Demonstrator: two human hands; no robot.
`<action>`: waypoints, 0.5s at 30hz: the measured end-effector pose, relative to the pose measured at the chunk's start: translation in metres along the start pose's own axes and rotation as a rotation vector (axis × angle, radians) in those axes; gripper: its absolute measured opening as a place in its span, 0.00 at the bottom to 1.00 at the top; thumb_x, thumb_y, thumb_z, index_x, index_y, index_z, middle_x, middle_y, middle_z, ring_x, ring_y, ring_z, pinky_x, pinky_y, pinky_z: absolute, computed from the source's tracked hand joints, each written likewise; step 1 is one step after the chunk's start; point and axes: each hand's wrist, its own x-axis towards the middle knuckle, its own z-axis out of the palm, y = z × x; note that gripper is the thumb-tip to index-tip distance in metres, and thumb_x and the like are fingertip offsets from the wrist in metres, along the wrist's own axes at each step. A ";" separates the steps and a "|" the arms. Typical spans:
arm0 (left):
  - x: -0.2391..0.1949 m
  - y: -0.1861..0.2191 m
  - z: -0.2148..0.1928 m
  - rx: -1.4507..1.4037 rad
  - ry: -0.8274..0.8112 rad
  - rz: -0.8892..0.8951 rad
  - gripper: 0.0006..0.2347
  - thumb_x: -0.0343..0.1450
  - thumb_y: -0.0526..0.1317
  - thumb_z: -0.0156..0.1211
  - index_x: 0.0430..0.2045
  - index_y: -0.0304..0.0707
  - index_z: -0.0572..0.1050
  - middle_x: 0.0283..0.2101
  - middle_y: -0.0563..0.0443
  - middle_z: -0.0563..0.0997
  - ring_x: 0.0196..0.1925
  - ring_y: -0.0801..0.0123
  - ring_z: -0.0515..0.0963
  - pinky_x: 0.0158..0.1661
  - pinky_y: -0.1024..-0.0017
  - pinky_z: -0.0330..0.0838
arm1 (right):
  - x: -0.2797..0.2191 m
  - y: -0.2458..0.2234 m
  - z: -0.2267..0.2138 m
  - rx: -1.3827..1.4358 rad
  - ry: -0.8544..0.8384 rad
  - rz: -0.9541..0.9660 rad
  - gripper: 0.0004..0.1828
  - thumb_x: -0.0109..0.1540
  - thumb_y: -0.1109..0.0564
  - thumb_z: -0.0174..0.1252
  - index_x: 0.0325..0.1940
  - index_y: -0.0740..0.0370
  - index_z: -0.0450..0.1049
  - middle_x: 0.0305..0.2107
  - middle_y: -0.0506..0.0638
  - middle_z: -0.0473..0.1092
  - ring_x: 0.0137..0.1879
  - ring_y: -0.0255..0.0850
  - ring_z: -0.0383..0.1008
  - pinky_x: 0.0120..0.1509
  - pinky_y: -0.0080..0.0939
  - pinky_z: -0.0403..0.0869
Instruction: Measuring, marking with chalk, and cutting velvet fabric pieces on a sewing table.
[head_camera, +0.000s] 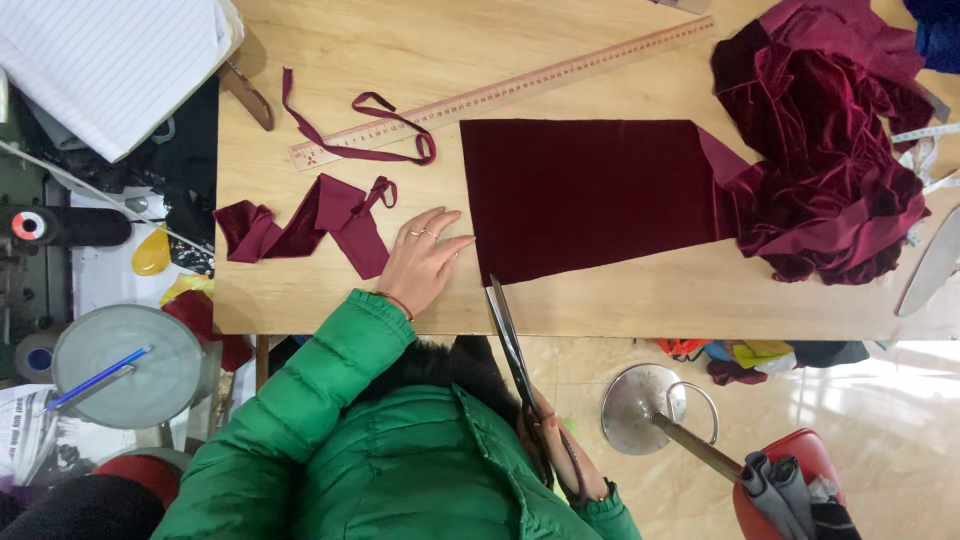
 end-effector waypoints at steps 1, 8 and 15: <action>-0.001 0.000 0.000 -0.011 0.012 0.001 0.14 0.72 0.30 0.55 0.47 0.49 0.81 0.61 0.46 0.73 0.67 0.48 0.70 0.61 0.52 0.64 | 0.002 0.002 0.002 -0.024 0.020 0.020 0.50 0.61 0.23 0.35 0.77 0.56 0.57 0.43 0.48 0.65 0.37 0.34 0.60 0.38 0.30 0.64; 0.001 0.001 -0.003 -0.037 0.006 -0.008 0.12 0.74 0.32 0.54 0.46 0.48 0.81 0.61 0.44 0.73 0.67 0.48 0.69 0.62 0.51 0.64 | 0.011 -0.006 0.013 -0.254 0.060 -0.104 0.52 0.62 0.22 0.34 0.77 0.62 0.54 0.71 0.54 0.60 0.76 0.41 0.56 0.77 0.41 0.54; 0.001 0.000 -0.002 -0.036 0.006 -0.009 0.11 0.74 0.32 0.54 0.45 0.48 0.82 0.61 0.45 0.73 0.67 0.48 0.69 0.62 0.52 0.64 | 0.010 0.004 0.011 -0.346 0.084 -0.098 0.47 0.64 0.27 0.34 0.80 0.56 0.52 0.22 0.41 0.53 0.26 0.31 0.49 0.30 0.32 0.53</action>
